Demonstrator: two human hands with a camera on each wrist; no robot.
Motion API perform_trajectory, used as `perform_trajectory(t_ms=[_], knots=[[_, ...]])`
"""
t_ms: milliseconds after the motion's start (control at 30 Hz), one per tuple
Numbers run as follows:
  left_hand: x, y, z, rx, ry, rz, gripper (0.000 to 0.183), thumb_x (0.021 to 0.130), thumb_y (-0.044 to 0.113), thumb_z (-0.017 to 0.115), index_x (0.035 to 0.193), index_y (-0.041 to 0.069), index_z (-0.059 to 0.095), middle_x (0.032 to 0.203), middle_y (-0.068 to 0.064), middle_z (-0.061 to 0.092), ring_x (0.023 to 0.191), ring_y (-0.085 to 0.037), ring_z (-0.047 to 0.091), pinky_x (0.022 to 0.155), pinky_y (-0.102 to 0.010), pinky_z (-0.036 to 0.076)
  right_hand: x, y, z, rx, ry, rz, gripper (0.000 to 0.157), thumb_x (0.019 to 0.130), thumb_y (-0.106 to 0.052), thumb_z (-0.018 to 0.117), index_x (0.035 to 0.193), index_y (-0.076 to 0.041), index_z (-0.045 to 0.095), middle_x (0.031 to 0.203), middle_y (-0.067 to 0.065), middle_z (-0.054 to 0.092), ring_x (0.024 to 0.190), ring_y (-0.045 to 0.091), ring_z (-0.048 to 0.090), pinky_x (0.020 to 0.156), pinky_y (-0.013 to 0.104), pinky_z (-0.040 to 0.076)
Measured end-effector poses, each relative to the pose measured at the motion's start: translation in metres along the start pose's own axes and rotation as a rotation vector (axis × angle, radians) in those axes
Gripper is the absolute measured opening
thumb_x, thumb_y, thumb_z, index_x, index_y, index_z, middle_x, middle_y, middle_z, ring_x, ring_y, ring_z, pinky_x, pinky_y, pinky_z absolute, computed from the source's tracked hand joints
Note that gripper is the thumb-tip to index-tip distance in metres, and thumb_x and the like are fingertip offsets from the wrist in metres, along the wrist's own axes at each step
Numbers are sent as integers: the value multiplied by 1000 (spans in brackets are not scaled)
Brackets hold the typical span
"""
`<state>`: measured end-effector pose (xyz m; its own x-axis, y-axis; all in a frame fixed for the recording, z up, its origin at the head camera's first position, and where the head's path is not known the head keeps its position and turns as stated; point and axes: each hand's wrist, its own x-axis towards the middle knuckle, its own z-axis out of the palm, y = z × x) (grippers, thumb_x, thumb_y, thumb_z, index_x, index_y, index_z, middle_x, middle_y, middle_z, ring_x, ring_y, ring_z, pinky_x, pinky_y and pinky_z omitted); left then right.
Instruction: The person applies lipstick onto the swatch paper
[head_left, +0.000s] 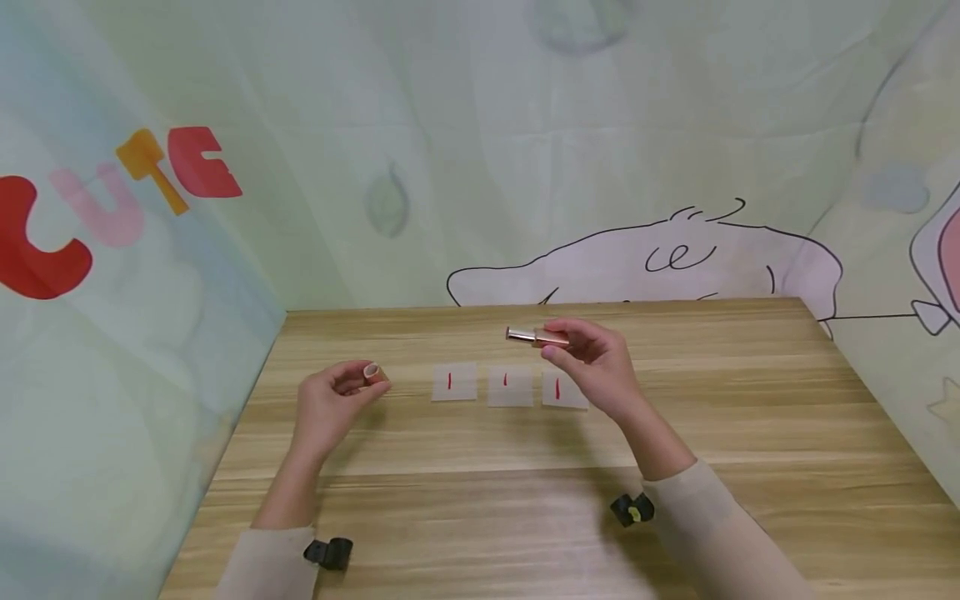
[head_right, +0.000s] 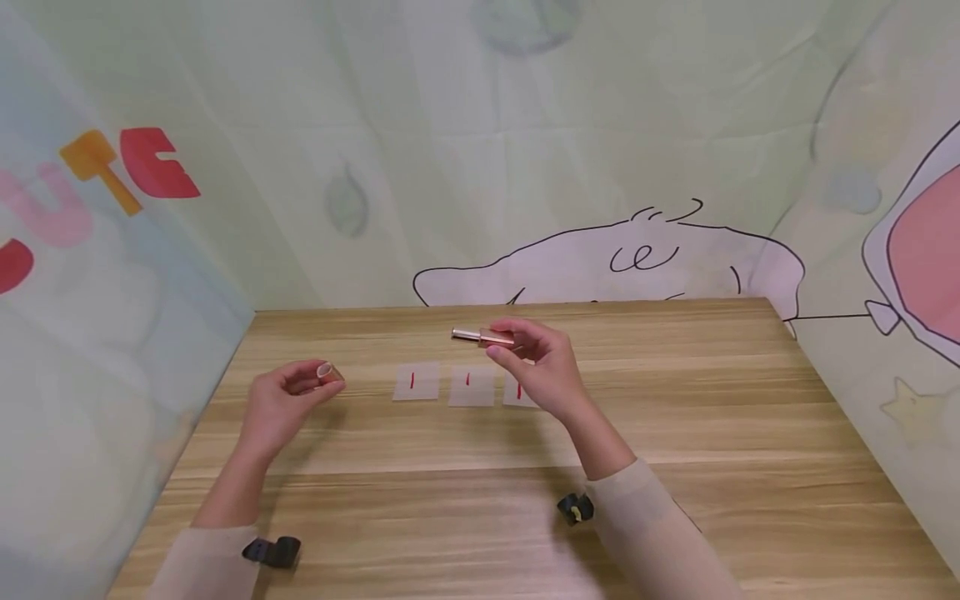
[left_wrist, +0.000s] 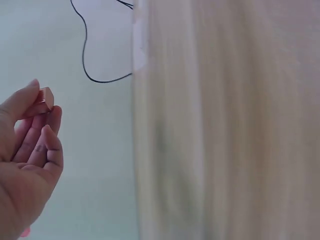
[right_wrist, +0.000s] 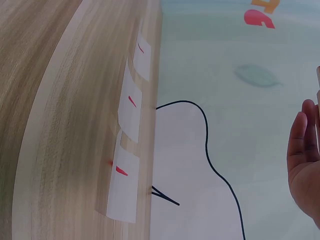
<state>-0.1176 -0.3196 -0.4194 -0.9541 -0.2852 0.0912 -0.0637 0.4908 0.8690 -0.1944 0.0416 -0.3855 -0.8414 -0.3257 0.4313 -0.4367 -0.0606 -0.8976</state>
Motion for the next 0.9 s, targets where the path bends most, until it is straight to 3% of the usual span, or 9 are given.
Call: perform_trajectory(t_ms=[233,500,733,900], knots=[[5,21,1,-82,39,51,41,81,23,88,111,0,72,105,-14,74,86,-3,69,75,-15,55,0,-2,0,-11,1,4,29,88,7,74,116,8,68,97,-9,75,85,11,71,75,23,58],[7,47,-1,-124,-12,89,39,83,21,86,114,1,71,108,-15,73,89,-5,70,75,-18,57,2,-6,1,4,-2,-4,29,87,9,73,115,10,67,95,-10,75,83,9,71,72,22,57],[13,66,0,-135,-46,159,40,85,27,84,117,6,73,104,-9,75,84,-15,68,69,-18,55,4,-7,1,22,-9,-18,29,88,8,73,115,14,65,96,-10,75,83,8,71,72,22,57],[18,77,1,-174,-55,204,41,84,23,86,117,5,71,106,-6,75,89,-12,70,73,-18,55,4,-9,0,14,-9,-20,30,87,7,74,115,12,66,98,-10,75,84,9,71,75,23,58]])
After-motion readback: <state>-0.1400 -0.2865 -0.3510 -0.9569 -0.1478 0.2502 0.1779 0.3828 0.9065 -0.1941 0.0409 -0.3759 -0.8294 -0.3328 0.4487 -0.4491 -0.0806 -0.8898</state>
